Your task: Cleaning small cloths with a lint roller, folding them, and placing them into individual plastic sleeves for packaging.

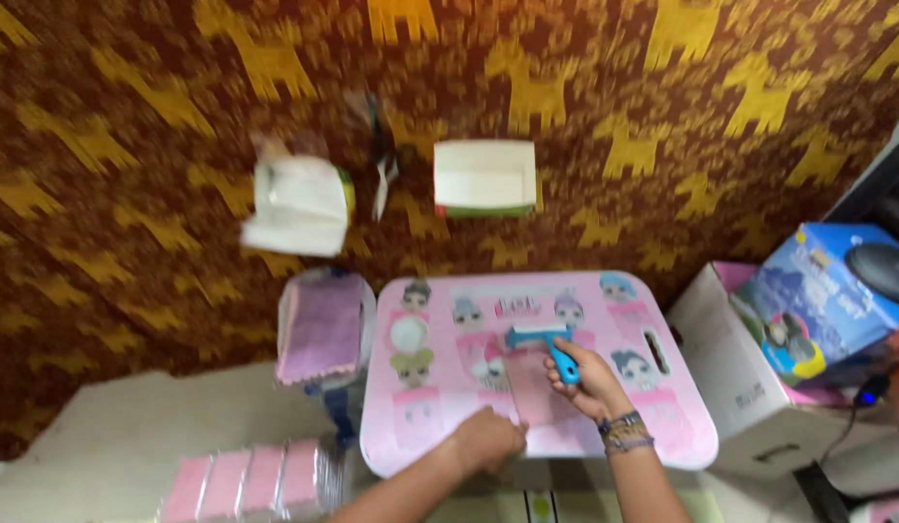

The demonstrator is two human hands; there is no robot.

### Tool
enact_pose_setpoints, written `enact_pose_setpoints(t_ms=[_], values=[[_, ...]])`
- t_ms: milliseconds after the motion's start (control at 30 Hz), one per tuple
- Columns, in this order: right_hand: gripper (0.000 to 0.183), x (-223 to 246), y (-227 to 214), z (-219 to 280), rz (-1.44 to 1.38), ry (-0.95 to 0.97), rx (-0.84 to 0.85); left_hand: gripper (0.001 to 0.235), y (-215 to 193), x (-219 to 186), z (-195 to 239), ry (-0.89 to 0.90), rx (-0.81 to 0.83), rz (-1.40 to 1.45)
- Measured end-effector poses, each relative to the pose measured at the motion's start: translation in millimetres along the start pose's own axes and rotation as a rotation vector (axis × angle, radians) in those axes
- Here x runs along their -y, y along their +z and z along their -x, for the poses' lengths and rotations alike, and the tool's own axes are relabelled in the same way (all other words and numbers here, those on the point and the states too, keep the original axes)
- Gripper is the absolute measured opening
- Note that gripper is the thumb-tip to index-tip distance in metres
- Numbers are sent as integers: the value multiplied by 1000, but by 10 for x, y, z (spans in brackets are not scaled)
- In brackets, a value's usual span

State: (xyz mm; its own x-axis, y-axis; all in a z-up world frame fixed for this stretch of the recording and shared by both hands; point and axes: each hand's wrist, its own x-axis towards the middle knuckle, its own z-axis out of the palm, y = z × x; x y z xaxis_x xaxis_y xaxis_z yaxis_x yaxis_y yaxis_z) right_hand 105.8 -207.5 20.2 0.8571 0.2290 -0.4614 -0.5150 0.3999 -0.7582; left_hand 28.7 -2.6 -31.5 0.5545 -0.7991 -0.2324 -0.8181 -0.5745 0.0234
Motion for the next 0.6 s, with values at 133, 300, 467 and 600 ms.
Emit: enact_pose_setpoints(t_ms=[133, 300, 467, 600], values=[[34, 379, 16, -61, -167, -61, 66, 90, -209, -4, 77, 19, -23, -38], [31, 1155, 836, 582, -18, -646, -215, 84, -420, -21, 84, 18, 196, 19], [35, 1607, 1710, 1083, 347, -862, -95, 57, -264, 46, 29, 52, 107, 28], [35, 1597, 2115, 975, 576, -810, 115, 32, -377, 32, 33, 45, 158, 42]])
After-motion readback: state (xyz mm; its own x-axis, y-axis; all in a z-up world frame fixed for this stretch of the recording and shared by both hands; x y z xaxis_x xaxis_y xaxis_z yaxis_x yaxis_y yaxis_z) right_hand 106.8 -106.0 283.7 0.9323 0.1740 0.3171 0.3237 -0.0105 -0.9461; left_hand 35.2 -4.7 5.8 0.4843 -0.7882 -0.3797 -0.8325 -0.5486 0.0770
